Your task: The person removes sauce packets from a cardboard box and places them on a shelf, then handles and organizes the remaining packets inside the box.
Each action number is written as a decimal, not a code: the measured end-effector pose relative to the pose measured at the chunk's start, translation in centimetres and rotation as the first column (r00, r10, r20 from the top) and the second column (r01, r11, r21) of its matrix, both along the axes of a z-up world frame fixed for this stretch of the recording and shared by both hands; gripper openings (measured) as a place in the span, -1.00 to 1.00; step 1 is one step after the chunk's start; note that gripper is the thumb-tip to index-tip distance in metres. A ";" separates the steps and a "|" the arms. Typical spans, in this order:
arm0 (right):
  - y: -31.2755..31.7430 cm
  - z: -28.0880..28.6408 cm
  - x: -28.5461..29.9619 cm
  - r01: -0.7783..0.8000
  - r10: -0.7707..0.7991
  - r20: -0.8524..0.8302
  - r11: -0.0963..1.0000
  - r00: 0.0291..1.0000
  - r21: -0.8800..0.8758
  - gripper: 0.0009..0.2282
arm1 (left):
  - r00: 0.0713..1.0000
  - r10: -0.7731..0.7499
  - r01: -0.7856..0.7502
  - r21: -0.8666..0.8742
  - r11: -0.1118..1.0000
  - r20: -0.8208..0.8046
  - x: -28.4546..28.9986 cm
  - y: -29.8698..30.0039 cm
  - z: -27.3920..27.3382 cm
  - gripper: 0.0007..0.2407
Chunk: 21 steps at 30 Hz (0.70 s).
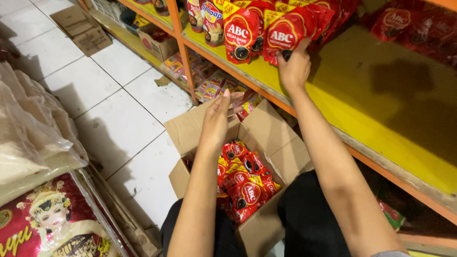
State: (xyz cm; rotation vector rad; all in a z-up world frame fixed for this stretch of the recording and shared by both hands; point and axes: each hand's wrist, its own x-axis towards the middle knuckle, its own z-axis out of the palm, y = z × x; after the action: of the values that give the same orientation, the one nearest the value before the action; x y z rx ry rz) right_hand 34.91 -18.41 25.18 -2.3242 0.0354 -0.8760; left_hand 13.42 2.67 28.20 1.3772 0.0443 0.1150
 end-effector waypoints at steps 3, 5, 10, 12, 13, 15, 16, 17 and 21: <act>-0.2 -1.3 -0.2 -0.087 0.087 -0.005 0.995 0.996 -0.057 -0.23 | 1.000 -0.013 0.013 0.026 1.000 -0.004 0.2 0.3 -0.4 -0.57; -0.8 -1.8 0.0 -0.147 0.154 0.091 0.986 0.984 -0.083 -0.19 | 1.000 -0.021 0.022 0.037 0.999 -0.007 0.5 0.4 -0.9 -0.57; -3.4 -2.6 0.4 -0.429 0.427 0.111 0.903 0.898 0.003 -0.15 | 0.998 -0.055 0.056 0.031 0.998 -0.026 0.5 -0.2 -2.7 -0.57; -3.8 -2.9 0.2 -0.400 0.400 0.007 0.916 0.917 0.038 -0.12 | 0.998 -0.066 0.067 0.035 0.997 -0.016 0.2 -0.2 -3.6 -0.56; -4.0 -2.7 0.1 -0.385 0.387 -0.031 0.922 0.922 0.046 -0.11 | 0.998 -0.067 0.067 0.040 0.997 -0.014 0.2 -0.1 -4.0 -0.57; -4.2 -2.5 -0.3 -0.409 0.409 0.004 0.911 0.913 0.049 -0.07 | 0.998 -0.058 0.059 0.057 0.997 -0.016 0.2 0.3 -4.7 -0.57; -4.3 -2.5 -0.7 -0.446 0.442 0.077 0.894 0.894 0.042 -0.04 | 0.999 -0.049 0.050 0.068 0.996 -0.019 0.1 0.5 -5.0 -0.57; -4.2 -2.6 -1.2 -0.485 0.475 0.147 0.874 0.867 0.033 0.00 | 0.999 -0.037 0.039 0.080 0.996 -0.026 0.0 0.7 -5.4 -0.58; -5.0 -3.7 -3.7 -0.480 0.463 0.286 0.877 0.839 -0.012 -0.05 | 0.995 0.016 -0.036 0.201 0.979 0.100 -0.7 1.2 -7.6 -0.60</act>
State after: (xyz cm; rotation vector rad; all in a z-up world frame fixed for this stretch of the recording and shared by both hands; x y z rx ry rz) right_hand 31.21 -23.41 21.51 -1.9924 -0.6023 -0.9162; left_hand 12.71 3.90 20.61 1.5729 -0.0324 0.2134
